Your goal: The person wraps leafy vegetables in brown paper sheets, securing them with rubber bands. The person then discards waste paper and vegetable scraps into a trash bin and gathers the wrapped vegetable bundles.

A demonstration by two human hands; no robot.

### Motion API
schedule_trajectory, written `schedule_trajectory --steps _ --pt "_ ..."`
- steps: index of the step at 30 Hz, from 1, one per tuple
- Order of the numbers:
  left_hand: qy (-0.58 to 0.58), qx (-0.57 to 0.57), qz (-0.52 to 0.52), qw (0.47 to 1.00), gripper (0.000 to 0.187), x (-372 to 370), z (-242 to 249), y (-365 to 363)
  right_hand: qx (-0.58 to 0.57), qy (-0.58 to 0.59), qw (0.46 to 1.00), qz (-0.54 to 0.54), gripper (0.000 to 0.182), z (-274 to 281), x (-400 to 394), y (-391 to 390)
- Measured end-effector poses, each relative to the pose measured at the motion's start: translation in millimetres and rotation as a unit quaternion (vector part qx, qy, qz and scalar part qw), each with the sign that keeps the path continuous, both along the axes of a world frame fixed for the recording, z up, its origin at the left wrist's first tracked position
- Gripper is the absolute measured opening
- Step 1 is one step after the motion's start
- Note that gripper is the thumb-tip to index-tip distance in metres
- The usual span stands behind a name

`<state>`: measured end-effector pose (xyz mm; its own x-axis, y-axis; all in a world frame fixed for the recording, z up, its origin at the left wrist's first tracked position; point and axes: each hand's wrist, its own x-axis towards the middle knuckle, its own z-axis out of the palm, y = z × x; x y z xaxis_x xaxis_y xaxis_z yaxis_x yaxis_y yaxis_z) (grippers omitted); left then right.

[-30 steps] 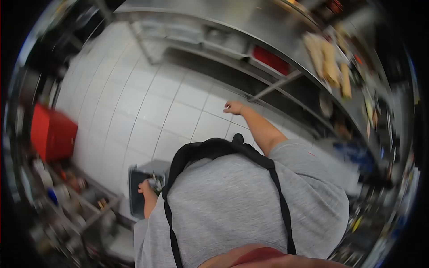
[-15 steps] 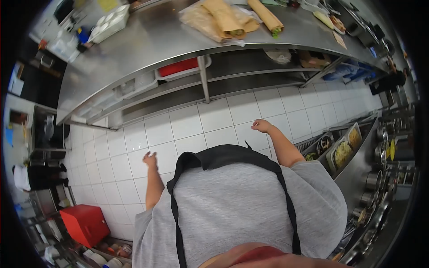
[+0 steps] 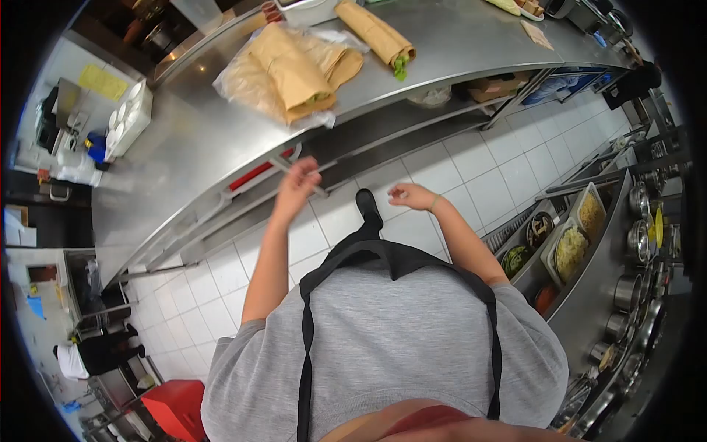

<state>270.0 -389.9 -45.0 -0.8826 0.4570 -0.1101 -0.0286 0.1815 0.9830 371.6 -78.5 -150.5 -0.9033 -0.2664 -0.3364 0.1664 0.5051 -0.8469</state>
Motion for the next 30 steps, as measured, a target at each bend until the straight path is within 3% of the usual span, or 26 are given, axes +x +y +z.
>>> schedule_trajectory --steps 1,4,6,7,9,10,11,13,14,16,18,20,24,26,27,30 --pt "0.056 0.038 0.044 0.997 0.036 -34 13 4 -0.006 0.033 0.999 -0.025 0.045 33 -28 4" --pt "0.202 0.001 0.201 0.959 0.039 -128 55 15 -0.113 0.107 0.984 -0.083 0.042 111 -114 25" --pt "0.167 -0.118 0.227 0.952 0.066 -176 79 21 -0.077 0.178 0.974 -0.116 0.044 154 -161 46" --pt "0.165 -0.117 0.224 0.953 0.066 -199 79 22 -0.037 0.222 0.966 -0.13 0.047 172 -184 53" --pt "0.118 -0.3 0.216 0.922 0.09 -247 79 32 0.016 0.246 0.955 -0.166 0.052 199 -227 68" --pt "0.072 -0.299 0.202 0.93 0.11 -262 78 38 0.065 0.262 0.942 -0.201 0.058 205 -245 76" --pt "0.075 -0.303 0.192 0.931 0.11 -263 92 52 0.063 0.26 0.94 -0.212 0.058 206 -263 84" --pt "-0.032 -0.389 0.163 0.906 0.12 -260 120 76 0.158 0.254 0.927 -0.226 0.079 205 -294 92" --pt "-0.026 -0.404 0.172 0.898 0.127 -273 104 73 0.154 0.252 0.925 -0.237 0.079 199 -309 92" --pt "0.002 -0.398 0.189 0.898 0.128 -284 83 68 0.226 0.144 0.946 -0.182 0.1 187 -340 90" --pt "0.022 -0.389 0.208 0.897 0.13 -284 77 68 0.244 0.122 0.947 -0.171 0.107 183 -348 86" --pt "0.055 -0.341 0.284 0.894 0.134 -279 74 71 0.262 0.098 0.948 -0.154 0.114 181 -348 95" --pt "0.042 -0.241 0.353 0.903 0.122 -262 77 86 0.117 0.079 0.982 -0.128 0.12 166 -348 152" --pt "-0.005 -0.172 0.31 0.935 0.096 -262 72 90 0.048 0.086 0.987 -0.125 0.12 152 -334 194" --pt "0.001 -0.172 0.309 0.935 0.096 -260 80 99 0.043 0.091 0.985 -0.139 0.118 146 -321 218" --pt "-0.03 -0.256 0.296 0.92 0.066 -257 77 117 0.01 0.098 0.979 -0.18 0.115 151 -289 294"
